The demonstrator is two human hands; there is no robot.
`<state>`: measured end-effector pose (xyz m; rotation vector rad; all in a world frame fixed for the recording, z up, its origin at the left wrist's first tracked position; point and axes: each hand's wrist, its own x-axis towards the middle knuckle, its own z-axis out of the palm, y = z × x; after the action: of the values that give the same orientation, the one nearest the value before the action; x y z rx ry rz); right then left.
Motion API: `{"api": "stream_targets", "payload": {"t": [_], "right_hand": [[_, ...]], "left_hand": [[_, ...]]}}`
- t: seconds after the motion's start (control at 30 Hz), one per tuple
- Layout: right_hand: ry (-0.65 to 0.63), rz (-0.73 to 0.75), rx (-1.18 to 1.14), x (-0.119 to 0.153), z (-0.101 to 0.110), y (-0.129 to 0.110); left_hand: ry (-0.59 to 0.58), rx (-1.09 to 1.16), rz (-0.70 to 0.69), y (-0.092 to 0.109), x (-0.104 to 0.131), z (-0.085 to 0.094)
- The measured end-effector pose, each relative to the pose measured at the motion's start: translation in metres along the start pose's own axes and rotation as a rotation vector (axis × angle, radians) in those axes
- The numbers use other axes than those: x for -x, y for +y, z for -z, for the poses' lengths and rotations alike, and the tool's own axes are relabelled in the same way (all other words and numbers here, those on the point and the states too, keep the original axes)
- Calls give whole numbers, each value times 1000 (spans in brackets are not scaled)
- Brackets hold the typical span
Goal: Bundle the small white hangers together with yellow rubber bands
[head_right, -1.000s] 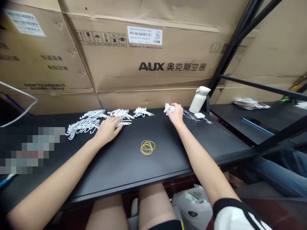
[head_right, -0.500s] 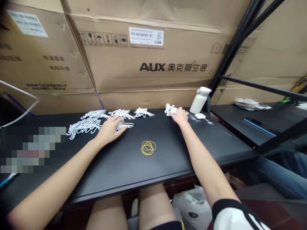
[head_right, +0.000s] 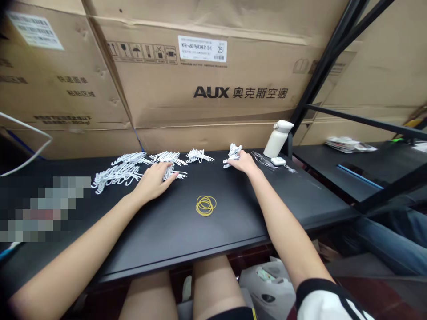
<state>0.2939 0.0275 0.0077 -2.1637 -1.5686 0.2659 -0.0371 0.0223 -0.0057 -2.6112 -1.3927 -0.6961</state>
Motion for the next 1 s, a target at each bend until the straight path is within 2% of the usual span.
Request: {"api": "stream_targets", "payload": {"t": [0.1,0.2,0.27,0.37,0.43,0.5,0.57,0.63,0.8,1.0], "right_hand": [[27,111,-70,13,0,-15],[7,359,-185,31,-7,-34],[5,593,-284,45,-13,-47],[65,861,-437,65,-22,-66],[102,973,-504,77,-28,-75],[131,1063,-532,85,-32,-80],[133,1108,-541,89,-36,-83],[95,1124,-543,89,-38,-83],[23,1130,-516,87,-29,-81],[149,1076,-525,91,-25,-84]], "left_hand": [[1,-26,16,5,0,4],[69,9,-6,14,1,9],[139,143,-38,23,2,12],[191,520,31,35,2,13],[108,807,89,41,1,11],[-83,1070,128,44,1,9],[-300,1254,205,45,1,8],[-416,1351,293,44,2,9],[-404,1399,390,40,2,8],[-389,1392,397,36,2,2]]}}
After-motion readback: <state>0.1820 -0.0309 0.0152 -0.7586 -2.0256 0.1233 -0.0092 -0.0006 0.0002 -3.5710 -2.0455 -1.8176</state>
